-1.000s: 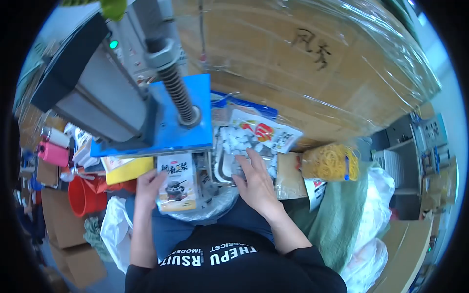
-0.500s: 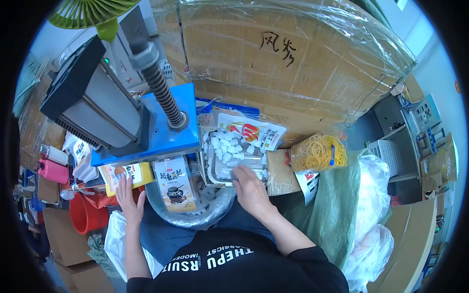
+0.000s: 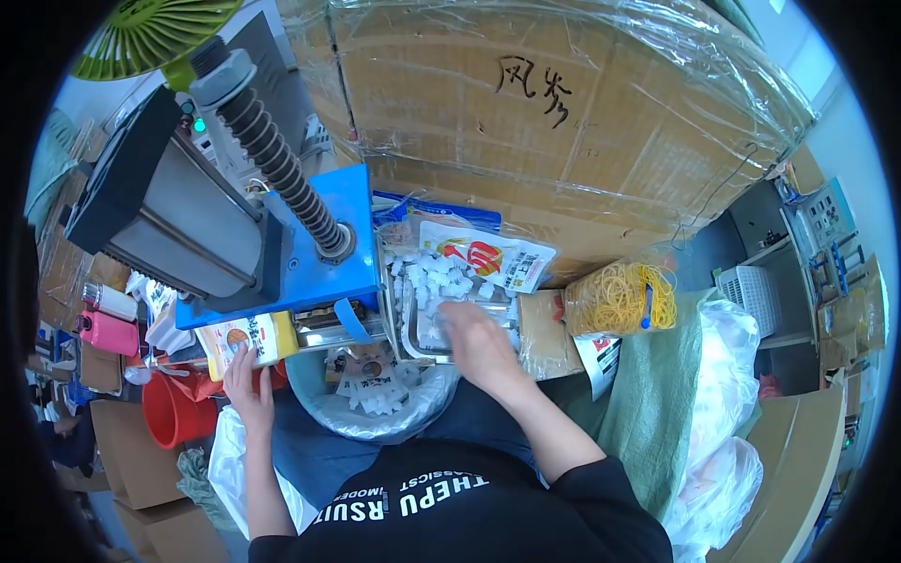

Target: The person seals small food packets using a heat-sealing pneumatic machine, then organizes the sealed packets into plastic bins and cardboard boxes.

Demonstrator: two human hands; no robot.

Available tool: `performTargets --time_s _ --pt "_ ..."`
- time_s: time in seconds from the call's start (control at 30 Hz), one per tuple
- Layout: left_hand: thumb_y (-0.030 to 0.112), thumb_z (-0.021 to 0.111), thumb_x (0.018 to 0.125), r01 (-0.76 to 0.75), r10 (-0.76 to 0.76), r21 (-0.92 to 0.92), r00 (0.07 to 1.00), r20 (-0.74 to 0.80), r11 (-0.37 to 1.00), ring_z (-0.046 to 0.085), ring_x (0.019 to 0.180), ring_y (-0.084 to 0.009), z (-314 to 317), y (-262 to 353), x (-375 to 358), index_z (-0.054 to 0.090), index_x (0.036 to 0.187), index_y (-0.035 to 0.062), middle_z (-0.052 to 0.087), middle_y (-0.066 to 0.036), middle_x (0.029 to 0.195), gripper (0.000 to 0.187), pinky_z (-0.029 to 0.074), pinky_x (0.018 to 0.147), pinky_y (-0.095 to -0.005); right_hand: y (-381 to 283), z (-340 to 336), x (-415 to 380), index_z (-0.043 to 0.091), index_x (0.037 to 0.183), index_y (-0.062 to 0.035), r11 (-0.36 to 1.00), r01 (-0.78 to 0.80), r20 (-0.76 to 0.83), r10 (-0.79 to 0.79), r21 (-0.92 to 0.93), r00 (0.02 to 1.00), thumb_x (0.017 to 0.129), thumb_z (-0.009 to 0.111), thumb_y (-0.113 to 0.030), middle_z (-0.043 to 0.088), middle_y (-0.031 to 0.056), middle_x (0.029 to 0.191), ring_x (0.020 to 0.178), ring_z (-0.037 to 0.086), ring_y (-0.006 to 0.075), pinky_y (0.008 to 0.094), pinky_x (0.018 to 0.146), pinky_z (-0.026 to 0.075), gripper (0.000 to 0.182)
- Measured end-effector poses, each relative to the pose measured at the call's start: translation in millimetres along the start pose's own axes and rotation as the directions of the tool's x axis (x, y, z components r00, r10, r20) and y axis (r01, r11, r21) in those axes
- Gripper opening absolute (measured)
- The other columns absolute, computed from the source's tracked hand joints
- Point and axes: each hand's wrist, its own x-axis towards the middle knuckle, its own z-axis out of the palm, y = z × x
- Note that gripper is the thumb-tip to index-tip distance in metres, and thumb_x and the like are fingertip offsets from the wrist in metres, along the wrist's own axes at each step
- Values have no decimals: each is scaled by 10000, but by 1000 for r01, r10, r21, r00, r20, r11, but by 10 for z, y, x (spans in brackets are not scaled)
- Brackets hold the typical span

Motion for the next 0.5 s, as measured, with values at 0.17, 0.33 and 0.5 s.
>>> performTargets --time_s 0.17,0.33,0.5 --pt "-13 622 790 -6 1 -121 999 -39 993 539 1141 -302 12 -85 21 616 1141 38 611 -123 1221 355 361 1011 -408 -35 -346 -181 574 1140 24 978 -174 -43 171 -115 984 852 539 21 604 251 1108 1005 593 417 423 841 491 290" --pt "-53 590 773 -20 4 -150 994 -109 989 558 1082 -295 21 -16 7 622 1136 30 636 -134 1140 373 384 989 -402 -187 20 -243 563 1156 14 999 -38 -58 39 18 998 867 541 13 610 235 1068 962 609 402 413 792 499 289" --pt "-25 609 763 24 -41 -201 996 -78 979 565 951 -304 -46 -37 42 635 1090 32 624 -134 1003 333 421 876 -396 -284 -10 -67 579 1134 4 974 40 -124 -13 221 992 873 553 27 605 166 969 834 622 282 336 740 486 263"
